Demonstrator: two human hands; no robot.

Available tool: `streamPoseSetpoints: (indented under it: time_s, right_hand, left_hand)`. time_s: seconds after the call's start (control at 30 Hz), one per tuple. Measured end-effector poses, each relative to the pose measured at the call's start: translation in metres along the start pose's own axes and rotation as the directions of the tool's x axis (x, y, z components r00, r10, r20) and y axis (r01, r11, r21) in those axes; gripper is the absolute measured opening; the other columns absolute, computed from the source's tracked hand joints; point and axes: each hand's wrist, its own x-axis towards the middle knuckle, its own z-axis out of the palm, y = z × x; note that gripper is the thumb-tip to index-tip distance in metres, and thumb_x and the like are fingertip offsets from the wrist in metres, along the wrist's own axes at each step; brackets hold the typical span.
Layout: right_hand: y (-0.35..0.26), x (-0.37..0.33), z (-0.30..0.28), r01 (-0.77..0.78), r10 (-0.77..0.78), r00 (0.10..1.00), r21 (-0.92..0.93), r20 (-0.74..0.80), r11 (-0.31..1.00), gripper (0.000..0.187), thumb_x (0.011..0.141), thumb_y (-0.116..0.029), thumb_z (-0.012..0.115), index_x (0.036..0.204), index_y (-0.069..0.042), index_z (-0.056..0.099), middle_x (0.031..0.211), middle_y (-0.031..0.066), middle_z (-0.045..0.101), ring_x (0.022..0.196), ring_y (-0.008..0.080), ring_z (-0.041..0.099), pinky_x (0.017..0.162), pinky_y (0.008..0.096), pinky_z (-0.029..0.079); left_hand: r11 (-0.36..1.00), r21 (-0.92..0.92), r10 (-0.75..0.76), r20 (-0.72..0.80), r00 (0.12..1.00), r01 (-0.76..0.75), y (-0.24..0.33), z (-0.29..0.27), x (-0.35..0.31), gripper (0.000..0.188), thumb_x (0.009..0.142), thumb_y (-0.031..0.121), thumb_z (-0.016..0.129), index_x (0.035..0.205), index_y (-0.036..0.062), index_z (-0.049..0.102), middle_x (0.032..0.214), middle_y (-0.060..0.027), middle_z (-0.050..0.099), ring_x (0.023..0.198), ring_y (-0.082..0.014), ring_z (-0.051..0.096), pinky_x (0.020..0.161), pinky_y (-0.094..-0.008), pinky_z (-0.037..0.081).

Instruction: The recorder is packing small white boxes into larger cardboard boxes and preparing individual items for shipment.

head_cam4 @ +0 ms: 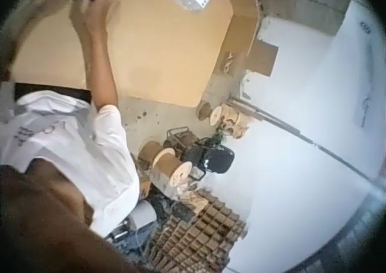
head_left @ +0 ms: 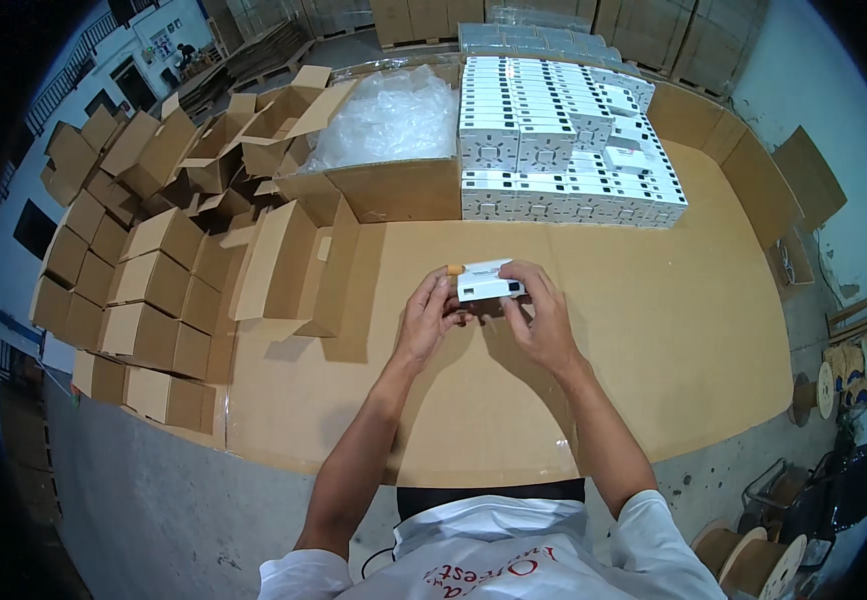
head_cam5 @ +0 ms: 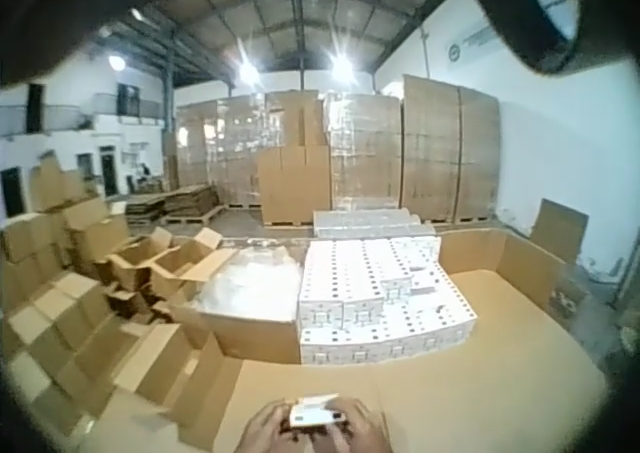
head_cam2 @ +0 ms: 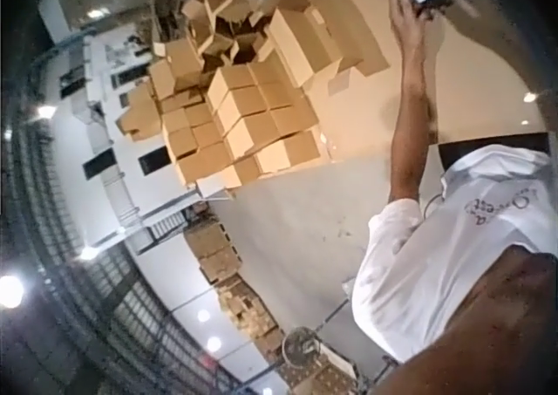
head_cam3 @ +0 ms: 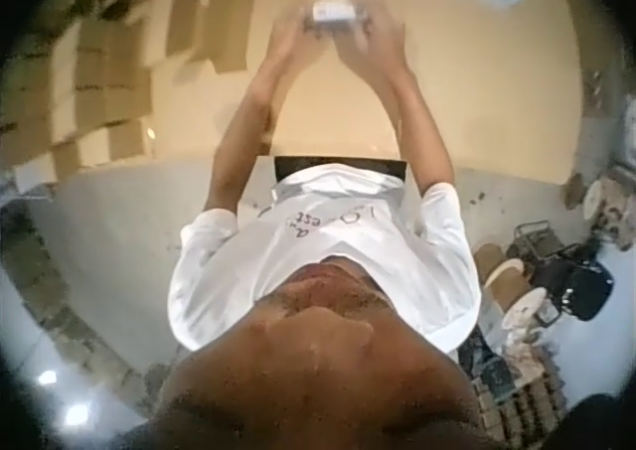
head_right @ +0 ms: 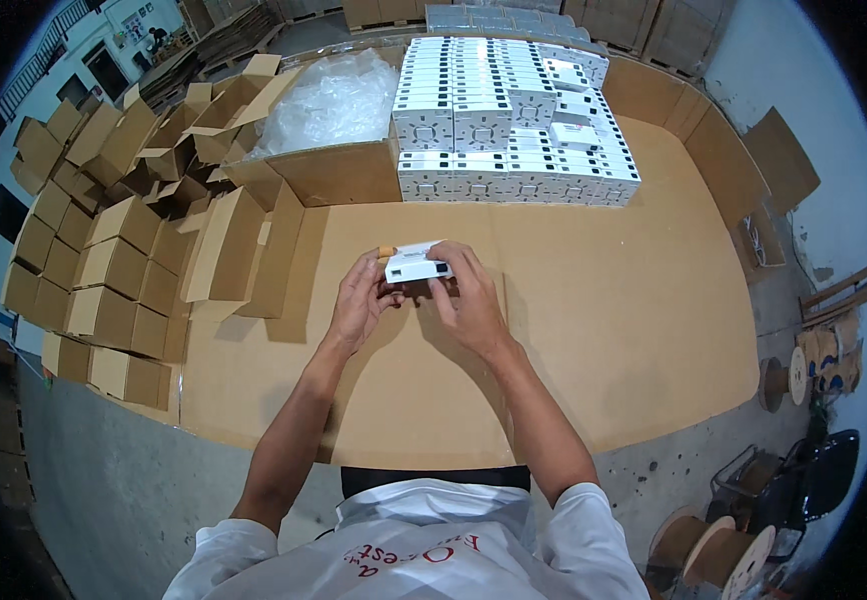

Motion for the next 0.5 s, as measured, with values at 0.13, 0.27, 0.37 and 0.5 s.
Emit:
streamPoseSetpoints:
  time_s: [0.13,0.27,0.37,0.5]
  right_hand:
    - [0.014,0.005,0.010,-0.010,0.011,1.000,0.049,-0.028,0.999,0.028,0.089,0.009,0.060,0.115,-0.001,0.060,0.125,0.0155,0.058,0.111,0.0223,0.063,0.085,0.0334,0.057]
    - [0.070,0.005,0.021,-0.166,0.202,0.973,0.278,-0.108,0.946,0.018,0.090,0.004,0.064,0.106,-0.001,0.059,0.111,0.0127,0.064,0.092,0.0192,0.068,0.078,0.0301,0.056]
    - [0.079,0.011,0.021,-0.242,0.284,0.954,0.307,-0.098,0.921,0.017,0.091,0.003,0.065,0.104,0.000,0.056,0.100,0.0104,0.067,0.088,0.0178,0.068,0.077,0.0287,0.055]
    - [0.077,0.008,0.020,-0.252,0.271,0.957,0.169,-0.103,0.953,0.019,0.091,0.003,0.065,0.105,0.001,0.052,0.098,0.0120,0.068,0.088,0.0181,0.069,0.078,0.0304,0.054]
  left_hand:
    - [0.957,0.171,0.248,-0.060,0.967,-0.234,-0.008,-0.001,0.023,0.038,0.103,0.009,0.054,0.139,0.0023,0.045,0.119,-0.0136,0.062,0.106,-0.0188,0.063,0.090,-0.0328,0.055]
    - [0.922,0.211,0.348,-0.084,0.934,-0.325,-0.005,0.014,0.037,0.052,0.093,-0.006,0.061,0.141,-0.0009,0.041,0.123,-0.0147,0.061,0.116,-0.0206,0.060,0.100,-0.0315,0.050]
    - [0.873,0.296,0.413,-0.026,0.911,-0.387,-0.001,0.013,0.042,0.055,0.092,-0.007,0.062,0.142,-0.0017,0.039,0.124,-0.0153,0.061,0.116,-0.0201,0.061,0.099,-0.0307,0.050]
    - [0.796,0.469,0.436,-0.005,0.900,-0.383,-0.016,-0.004,0.047,0.054,0.091,-0.009,0.062,0.140,-0.0029,0.041,0.124,-0.0155,0.061,0.116,-0.0198,0.061,0.100,-0.0311,0.050]
